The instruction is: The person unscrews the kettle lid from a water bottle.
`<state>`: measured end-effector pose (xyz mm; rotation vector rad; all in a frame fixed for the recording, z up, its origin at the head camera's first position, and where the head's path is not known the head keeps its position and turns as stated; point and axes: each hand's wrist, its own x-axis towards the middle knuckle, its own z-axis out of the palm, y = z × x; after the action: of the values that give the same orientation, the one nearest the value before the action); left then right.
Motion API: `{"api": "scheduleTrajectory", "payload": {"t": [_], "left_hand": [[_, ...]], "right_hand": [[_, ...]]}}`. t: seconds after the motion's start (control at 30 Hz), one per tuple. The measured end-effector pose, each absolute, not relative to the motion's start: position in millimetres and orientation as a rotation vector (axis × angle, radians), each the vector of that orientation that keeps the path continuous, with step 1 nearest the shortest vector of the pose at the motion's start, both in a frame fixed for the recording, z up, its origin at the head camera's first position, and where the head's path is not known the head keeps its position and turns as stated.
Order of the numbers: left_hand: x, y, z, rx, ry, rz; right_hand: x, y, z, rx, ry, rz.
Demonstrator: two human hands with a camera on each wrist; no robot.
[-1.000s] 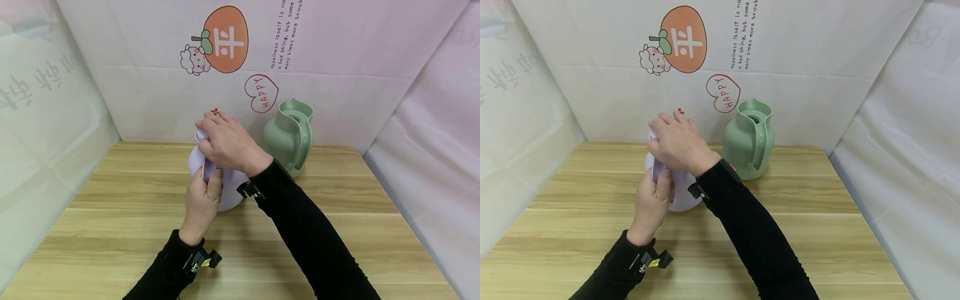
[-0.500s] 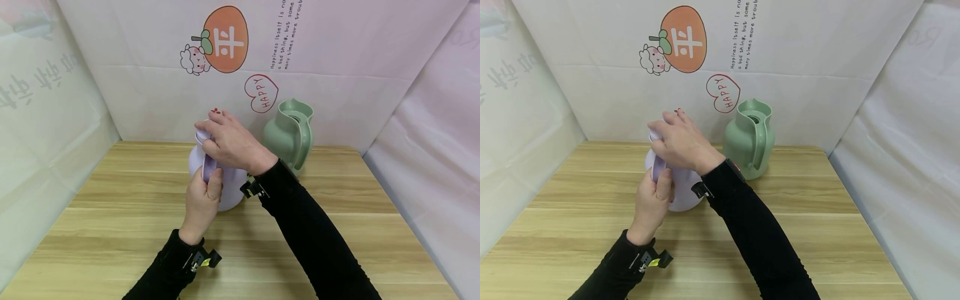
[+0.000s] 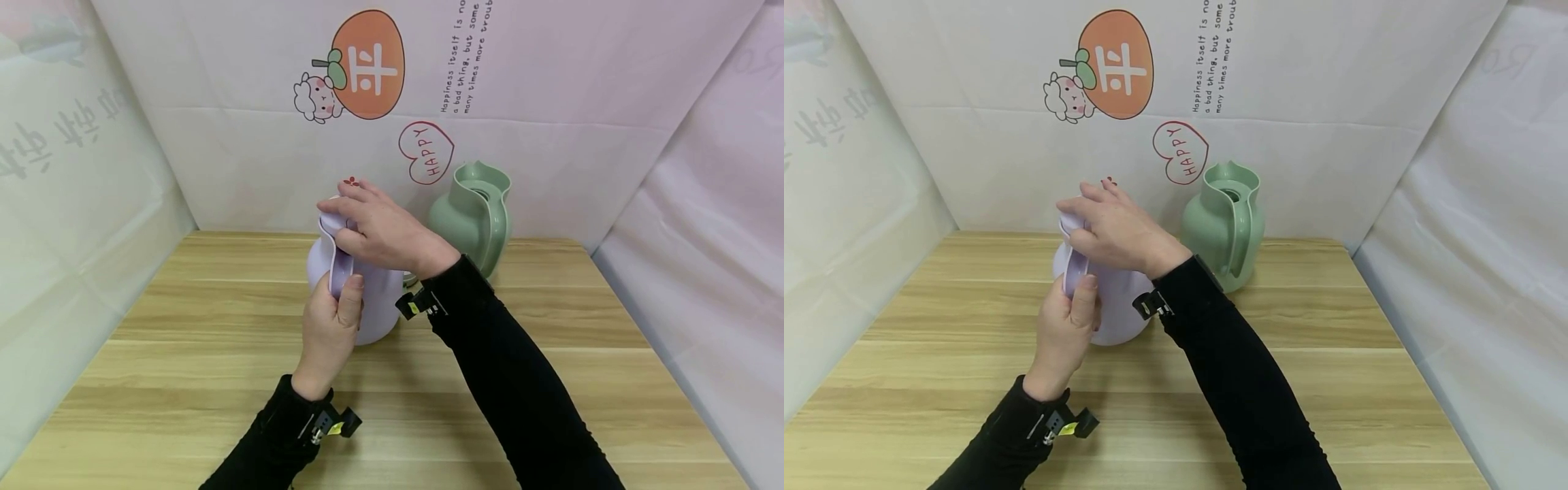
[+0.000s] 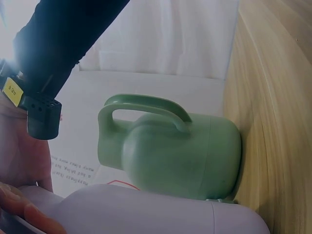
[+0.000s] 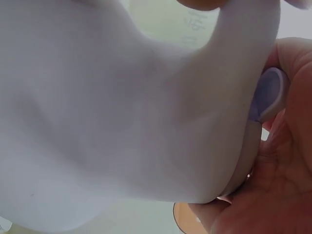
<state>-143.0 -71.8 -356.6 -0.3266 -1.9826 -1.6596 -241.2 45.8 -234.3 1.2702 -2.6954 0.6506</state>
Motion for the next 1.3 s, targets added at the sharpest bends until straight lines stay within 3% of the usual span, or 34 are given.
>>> {"api": "scheduleTrajectory", "payload": {"t": [0.57, 1.0, 1.3], "left_hand": [[-143, -71, -356, -0.312, -1.983, -1.682], [-143, -73, -356, -0.287, -2.019, -1.628], [-144, -74, -356, -0.298, -2.023, -1.644]], "right_hand": [[-247, 51, -227, 1.352, -2.704, 0.789], [-216, 20, -226, 0.855, -2.637, 0.258], [-217, 23, -233, 0.85, -2.668, 0.321]]}}
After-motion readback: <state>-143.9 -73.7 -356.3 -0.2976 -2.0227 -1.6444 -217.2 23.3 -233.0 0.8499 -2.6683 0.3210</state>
